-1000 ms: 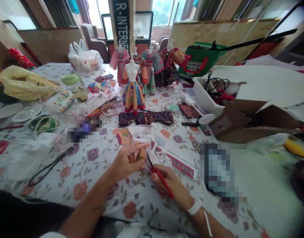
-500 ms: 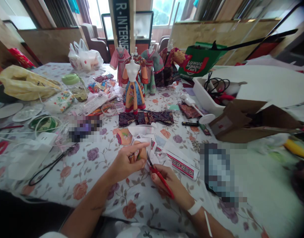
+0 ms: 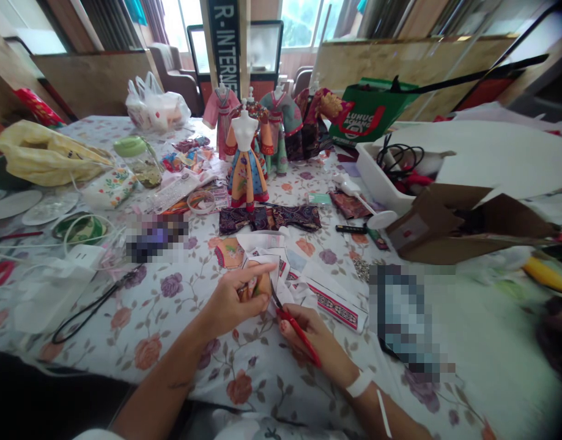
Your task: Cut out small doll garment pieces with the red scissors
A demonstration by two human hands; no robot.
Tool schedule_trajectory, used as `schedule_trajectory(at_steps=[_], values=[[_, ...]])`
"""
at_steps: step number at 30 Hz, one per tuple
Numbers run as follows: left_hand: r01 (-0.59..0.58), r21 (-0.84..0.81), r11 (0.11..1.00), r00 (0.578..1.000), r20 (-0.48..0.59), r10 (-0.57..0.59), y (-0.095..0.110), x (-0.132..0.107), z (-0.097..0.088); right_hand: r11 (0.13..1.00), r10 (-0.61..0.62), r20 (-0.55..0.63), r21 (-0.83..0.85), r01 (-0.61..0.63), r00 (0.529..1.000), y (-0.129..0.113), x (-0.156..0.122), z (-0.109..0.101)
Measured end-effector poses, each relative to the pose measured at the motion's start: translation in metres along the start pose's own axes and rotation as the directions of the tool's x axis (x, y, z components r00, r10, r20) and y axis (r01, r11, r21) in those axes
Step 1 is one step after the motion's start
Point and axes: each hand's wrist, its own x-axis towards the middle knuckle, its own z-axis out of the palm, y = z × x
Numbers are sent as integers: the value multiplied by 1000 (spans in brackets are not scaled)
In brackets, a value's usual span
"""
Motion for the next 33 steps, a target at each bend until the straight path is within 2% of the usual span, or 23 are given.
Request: schedule_trajectory(at_steps=[6,11,14,23,28,33], values=[[-52,-72,996,999,8,53,2,1,1,1000,-12,6,22,12,1000,3,1,0],[-80,-66,995,996,-51,77,2,4,3,999,-28,19,15,28,999,5,1,-1],[-92,-106,990,995,-36,89,0,5,4,999,-41,21,15,41,999,6,1,-1],[17,-123,992,1000,-19,-20,-1,4,1,999,-49,23,-15,49,999,0,-3,0],[-25,-108,994,999,-48,20,-2,4,0,998,-45,42,-46,47,998,-3,-3,-1],[-29,-142,989,999,-23,26,-1,4,0,999,-17,58,-31,19,998,-4,-3,-1]])
